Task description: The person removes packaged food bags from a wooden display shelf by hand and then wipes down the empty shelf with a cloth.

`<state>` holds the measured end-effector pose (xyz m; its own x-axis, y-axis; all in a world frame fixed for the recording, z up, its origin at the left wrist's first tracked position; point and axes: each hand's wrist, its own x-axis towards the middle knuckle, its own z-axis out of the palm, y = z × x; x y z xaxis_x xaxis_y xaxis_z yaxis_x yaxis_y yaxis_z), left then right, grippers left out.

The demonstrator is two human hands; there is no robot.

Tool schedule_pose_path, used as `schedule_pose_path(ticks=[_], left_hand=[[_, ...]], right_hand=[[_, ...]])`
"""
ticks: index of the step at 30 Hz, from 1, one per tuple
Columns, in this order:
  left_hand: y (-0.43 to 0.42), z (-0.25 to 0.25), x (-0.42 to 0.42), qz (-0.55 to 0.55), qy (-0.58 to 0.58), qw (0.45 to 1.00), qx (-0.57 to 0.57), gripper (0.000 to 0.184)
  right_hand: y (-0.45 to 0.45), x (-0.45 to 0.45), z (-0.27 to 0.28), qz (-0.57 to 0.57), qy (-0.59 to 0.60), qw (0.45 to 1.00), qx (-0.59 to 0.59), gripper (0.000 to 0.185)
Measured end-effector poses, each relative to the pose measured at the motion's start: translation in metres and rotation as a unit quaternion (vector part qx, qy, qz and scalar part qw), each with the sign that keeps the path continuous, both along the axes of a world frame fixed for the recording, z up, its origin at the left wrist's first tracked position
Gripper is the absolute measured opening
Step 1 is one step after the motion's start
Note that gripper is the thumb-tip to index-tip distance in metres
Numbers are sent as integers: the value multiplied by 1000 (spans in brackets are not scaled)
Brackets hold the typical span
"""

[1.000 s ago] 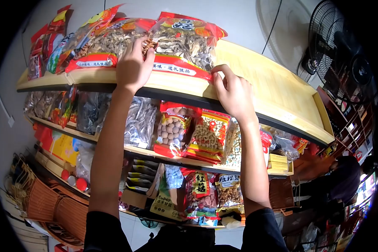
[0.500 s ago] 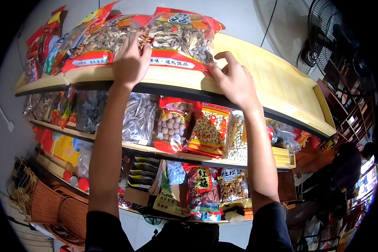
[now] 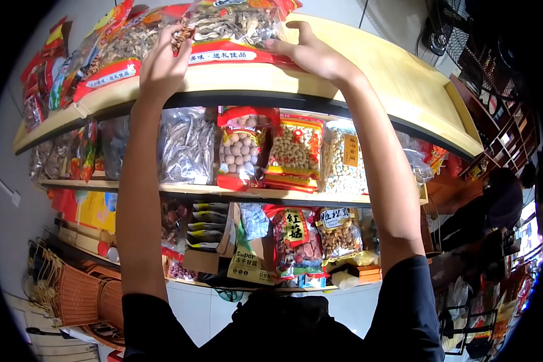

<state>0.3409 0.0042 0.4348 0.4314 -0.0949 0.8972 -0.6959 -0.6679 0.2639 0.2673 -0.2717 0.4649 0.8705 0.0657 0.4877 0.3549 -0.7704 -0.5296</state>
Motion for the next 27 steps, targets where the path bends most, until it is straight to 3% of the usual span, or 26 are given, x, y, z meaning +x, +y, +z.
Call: schedule_pose_path(ticks=[5,14,15,17,19,21,27], left_hand=[[2,-3,0,-10,-7,1000,18,39],[6,-5,1,17,56,998,11,40],[16,0,14,-32,155,987,33,44],[22,-5,26,-79,248,964,57,50],[0,-7,-7,4,45,999,6,38],[-2,-3,-15,-8,55,998,-12,35],[-2,-5,-12,6,1,1000,7,31]], right_hand=[[2,-9,0,24,39,998,34,88],[3,-10,-7,-2,1,1000,-28,74],[2,-10,-7,-13,0,999,-33,74],[1,-8,-8,-10,-6,999,-30,76],[-3,-4,-11,4,-5,1000,-24,76],[-1,1,-13,-18,-44,997,-53,76],[-1,-6,-10,-20,-4,999,-47,78]])
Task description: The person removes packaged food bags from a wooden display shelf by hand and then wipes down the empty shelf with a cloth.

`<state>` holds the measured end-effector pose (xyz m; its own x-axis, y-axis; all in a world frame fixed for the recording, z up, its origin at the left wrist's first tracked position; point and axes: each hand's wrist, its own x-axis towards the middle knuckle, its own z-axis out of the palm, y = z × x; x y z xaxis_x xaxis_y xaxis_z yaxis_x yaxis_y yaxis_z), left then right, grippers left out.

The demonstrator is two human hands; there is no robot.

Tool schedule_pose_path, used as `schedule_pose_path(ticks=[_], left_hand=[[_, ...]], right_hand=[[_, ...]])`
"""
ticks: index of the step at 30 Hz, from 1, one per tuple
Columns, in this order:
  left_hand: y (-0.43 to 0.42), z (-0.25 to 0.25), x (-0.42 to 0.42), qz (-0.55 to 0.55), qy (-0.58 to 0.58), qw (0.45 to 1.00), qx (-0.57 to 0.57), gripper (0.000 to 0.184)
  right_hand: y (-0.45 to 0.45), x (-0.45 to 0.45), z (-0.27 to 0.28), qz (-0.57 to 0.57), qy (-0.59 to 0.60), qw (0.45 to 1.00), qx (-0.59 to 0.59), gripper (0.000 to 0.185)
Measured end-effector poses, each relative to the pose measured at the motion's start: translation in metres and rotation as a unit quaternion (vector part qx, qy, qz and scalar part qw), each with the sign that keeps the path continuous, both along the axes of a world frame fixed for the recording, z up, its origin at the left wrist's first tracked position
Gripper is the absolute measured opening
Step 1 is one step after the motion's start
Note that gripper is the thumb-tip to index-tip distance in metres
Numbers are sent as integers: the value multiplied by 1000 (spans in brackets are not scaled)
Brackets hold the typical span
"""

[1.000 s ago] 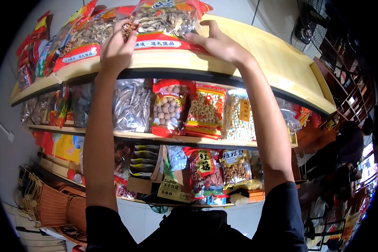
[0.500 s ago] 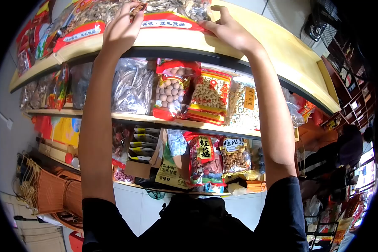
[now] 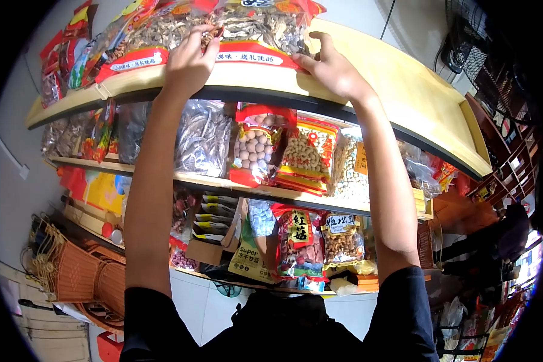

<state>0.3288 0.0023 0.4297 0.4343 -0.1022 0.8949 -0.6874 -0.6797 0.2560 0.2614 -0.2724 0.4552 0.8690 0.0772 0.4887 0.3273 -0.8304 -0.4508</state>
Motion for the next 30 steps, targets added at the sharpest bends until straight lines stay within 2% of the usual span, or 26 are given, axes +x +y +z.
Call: schedule_pose_path(ticks=[1,5,8,9,18,20,21,22,23,24,27,29,30], left_hand=[[1,-1,0,1,38,999,-1,37],[0,9,-5,-2,107,994,-20,37],[0,12,-4,-20,65,998,-14,38],[0,14,-9,-19,122,992,-22,37],[2,9,0,-23,53,998,0,36],[2,13,-2,-32,58,998,2,37],[1,17,-5,-35,105,994,-6,38],[0,21,-7,-38,150,988,-13,40],[-1,27,-10,-37,147,988,-13,40],[-4,32,-16,-33,171,985,-8,41],[-13,37,-16,-24,180,983,8,46],[-21,38,-14,-17,166,986,11,50],[-22,39,-14,-17,165,986,10,50]], right_hand=[[2,-1,0,-12,0,1000,-5,77],[2,-1,2,-15,18,1000,5,77],[4,-3,3,-13,18,1000,8,77],[4,-4,3,-12,16,1000,7,77],[6,-7,5,-21,23,999,5,78],[5,-2,8,30,38,997,64,86],[6,0,10,30,37,997,64,86],[8,3,13,33,33,988,146,86],[12,3,18,36,29,973,227,86],[11,0,26,30,59,966,249,93],[6,4,33,-7,122,953,278,93],[3,13,33,108,196,905,362,93],[4,7,33,108,195,906,360,93]])
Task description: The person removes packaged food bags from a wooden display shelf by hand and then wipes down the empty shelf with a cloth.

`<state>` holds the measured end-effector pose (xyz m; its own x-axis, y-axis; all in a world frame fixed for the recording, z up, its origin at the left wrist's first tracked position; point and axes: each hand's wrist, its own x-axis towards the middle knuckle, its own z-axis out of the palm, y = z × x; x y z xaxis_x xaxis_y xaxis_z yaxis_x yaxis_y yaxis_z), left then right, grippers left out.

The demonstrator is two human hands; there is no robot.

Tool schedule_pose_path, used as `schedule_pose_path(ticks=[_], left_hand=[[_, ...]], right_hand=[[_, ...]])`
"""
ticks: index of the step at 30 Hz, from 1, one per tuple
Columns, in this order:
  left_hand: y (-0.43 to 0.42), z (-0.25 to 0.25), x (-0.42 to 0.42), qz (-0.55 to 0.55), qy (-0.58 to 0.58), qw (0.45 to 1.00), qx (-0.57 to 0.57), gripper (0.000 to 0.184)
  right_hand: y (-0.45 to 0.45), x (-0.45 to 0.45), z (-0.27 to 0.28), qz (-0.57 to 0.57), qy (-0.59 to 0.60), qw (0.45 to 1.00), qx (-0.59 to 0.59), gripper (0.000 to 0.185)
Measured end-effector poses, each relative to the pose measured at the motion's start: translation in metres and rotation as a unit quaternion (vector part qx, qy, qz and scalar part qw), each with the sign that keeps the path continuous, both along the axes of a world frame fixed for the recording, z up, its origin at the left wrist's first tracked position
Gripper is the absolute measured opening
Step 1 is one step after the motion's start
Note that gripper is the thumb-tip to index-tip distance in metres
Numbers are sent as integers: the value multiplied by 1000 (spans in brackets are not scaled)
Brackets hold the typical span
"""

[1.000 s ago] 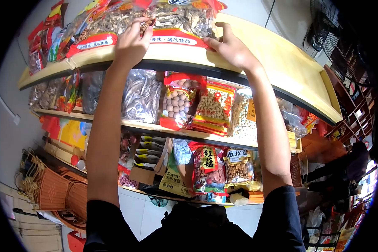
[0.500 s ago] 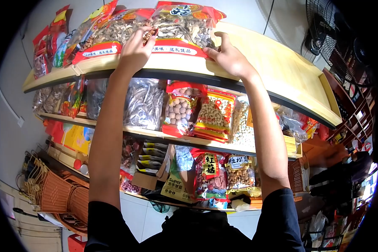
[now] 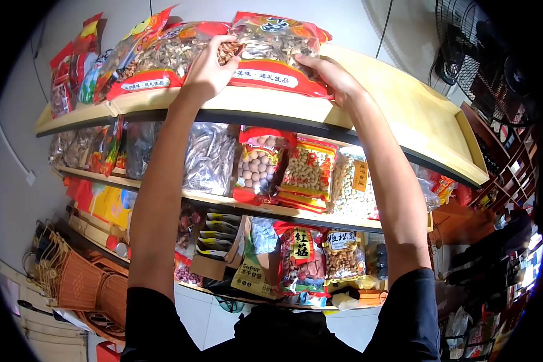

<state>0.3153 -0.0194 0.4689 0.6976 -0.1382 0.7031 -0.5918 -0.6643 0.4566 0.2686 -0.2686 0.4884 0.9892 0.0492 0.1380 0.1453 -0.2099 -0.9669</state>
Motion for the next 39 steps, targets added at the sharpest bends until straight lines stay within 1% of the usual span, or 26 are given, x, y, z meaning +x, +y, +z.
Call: schedule_pose_path(ticks=[2,4,6,7,8,10,11,12,14,16,19,20,21,24,27,28,29,30,31,33,34,35,36,37,38,39], left_hand=[[-3,4,-4,-84,-34,996,-25,48],[-8,6,-11,-102,-17,992,-71,47],[-10,9,-16,-146,1,985,-90,50],[-11,9,-18,-142,-75,985,-61,54],[-12,10,-22,-144,-75,985,-61,54],[-13,14,-38,-121,-240,963,10,58],[-11,17,-47,-121,-269,955,28,62],[-11,18,-56,-123,-268,955,28,62],[-10,16,-75,-81,-341,934,70,65],[-12,12,-101,-124,-290,947,55,66],[-11,-9,-127,-153,-322,931,81,73],[-11,-20,-131,-191,-335,921,55,72],[-7,-30,-142,-190,-295,936,39,74],[-6,-46,-176,-228,-211,950,16,102],[-4,-83,-200,-257,-7,959,-117,128],[-6,-97,-205,-290,106,936,-169,127],[-6,-107,-208,-297,108,938,-142,124],[-7,-116,-210,-303,110,940,-115,121],[0,-140,-207,-363,338,846,-193,111],[10,-203,-197,-438,408,792,-116,90],[22,-249,-194,-470,345,812,-31,80],[28,-299,-205,-396,432,810,-26,72],[37,-327,-222,-408,293,863,50,74],[46,-356,-239,-373,121,911,129,76],[54,-383,-255,-307,-42,935,174,78],[56,-399,-273,-317,74,939,109,78]], right_hand=[[3,-16,0,22,-81,996,33,92],[-5,-2,-4,-19,-101,995,4,90],[-5,-9,-2,-30,-154,987,34,87],[-15,3,-6,-36,-197,979,30,85],[-15,-7,-3,-38,-197,979,30,85],[-12,-37,8,-48,-230,972,14,87],[-18,-35,4,-37,-290,956,21,89],[-23,-38,1,-39,-289,956,21,89],[-28,-52,-10,-43,-376,925,22,89],[-19,-90,-14,-49,-363,929,55,94],[-41,-121,-44,-131,-379,916,2,102],[-44,-135,-54,-144,-381,913,18,105],[-43,-151,-67,-146,-382,911,52,107],[-33,-200,-114,-139,-371,902,172,116],[-16,-250,-167,-181,-324,915,158,113],[-16,-260,-186,-176,-332,920,110,110],[-16,-270,-204,-172,-342,922,63,108],[-16,-277,-218,-163,-355,920,17,98],[-13,-282,-228,-142,-379,914,-41,89],[-10,-290,-244,-98,-410,898,-127,71],[-6,-297,-247,-75,-401,898,-164,60],[-9,-306,-263,-44,-402,890,-212,54],[-12,-315,-282,-8,-400,880,-257,49],[-7,-317,-288,18,-407,884,-231,45],[-3,-323,-294,27,-398,871,-286,45],[1,-326,-292,54,-338,891,-298,47]])
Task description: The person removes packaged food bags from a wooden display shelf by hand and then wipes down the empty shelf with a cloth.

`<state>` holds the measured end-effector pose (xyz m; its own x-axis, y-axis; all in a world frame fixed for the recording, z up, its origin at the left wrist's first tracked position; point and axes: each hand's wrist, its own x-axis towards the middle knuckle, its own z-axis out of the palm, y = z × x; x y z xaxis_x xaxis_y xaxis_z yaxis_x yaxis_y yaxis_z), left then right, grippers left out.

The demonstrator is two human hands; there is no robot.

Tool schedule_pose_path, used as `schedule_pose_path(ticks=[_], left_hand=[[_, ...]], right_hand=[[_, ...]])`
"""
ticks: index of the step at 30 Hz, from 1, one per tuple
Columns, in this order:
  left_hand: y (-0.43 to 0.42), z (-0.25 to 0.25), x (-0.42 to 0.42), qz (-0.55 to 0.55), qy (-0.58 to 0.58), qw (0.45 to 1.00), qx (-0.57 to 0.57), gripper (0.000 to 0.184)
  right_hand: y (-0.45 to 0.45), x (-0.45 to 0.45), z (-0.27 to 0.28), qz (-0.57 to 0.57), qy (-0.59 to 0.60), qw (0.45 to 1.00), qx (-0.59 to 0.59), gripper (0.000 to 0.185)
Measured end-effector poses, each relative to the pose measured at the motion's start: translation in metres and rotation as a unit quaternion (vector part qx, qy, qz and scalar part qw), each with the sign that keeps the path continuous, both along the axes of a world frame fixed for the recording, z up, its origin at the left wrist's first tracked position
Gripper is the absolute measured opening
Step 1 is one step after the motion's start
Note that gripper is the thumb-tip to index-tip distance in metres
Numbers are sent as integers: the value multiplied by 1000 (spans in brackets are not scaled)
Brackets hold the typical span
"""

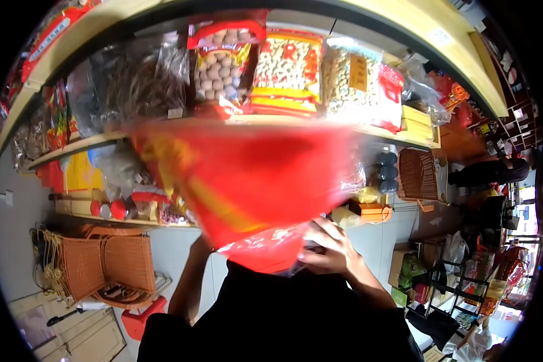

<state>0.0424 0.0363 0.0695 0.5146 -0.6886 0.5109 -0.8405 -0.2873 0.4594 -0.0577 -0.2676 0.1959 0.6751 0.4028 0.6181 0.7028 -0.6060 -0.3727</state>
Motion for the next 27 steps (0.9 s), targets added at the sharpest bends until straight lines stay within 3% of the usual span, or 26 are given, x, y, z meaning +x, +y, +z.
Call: schedule_pose_path(ticks=[2,5,6,9,11,12,19,21,27], left_hand=[[0,-18,-32,23,256,965,-52,78],[0,-49,-68,61,592,792,-135,78],[5,-66,-74,39,618,778,-110,65],[9,-78,-88,65,709,677,-186,58],[7,-59,-85,70,643,746,-160,63],[-1,-44,-85,84,648,724,-220,60],[5,-62,-100,119,685,688,-208,61],[6,-55,-95,142,679,717,-67,63],[7,-60,-92,119,700,702,-48,65]], right_hand=[[10,0,1,11,102,995,-17,56],[19,8,-30,46,179,983,-14,64],[22,11,-38,52,185,981,-14,64],[28,22,-60,63,237,969,-20,64],[30,29,-74,64,279,958,-7,62],[32,30,-80,70,283,956,-9,62],[31,14,-120,47,381,922,42,67],[27,10,-132,28,396,916,56,68],[11,-5,-163,-37,467,865,180,70]])
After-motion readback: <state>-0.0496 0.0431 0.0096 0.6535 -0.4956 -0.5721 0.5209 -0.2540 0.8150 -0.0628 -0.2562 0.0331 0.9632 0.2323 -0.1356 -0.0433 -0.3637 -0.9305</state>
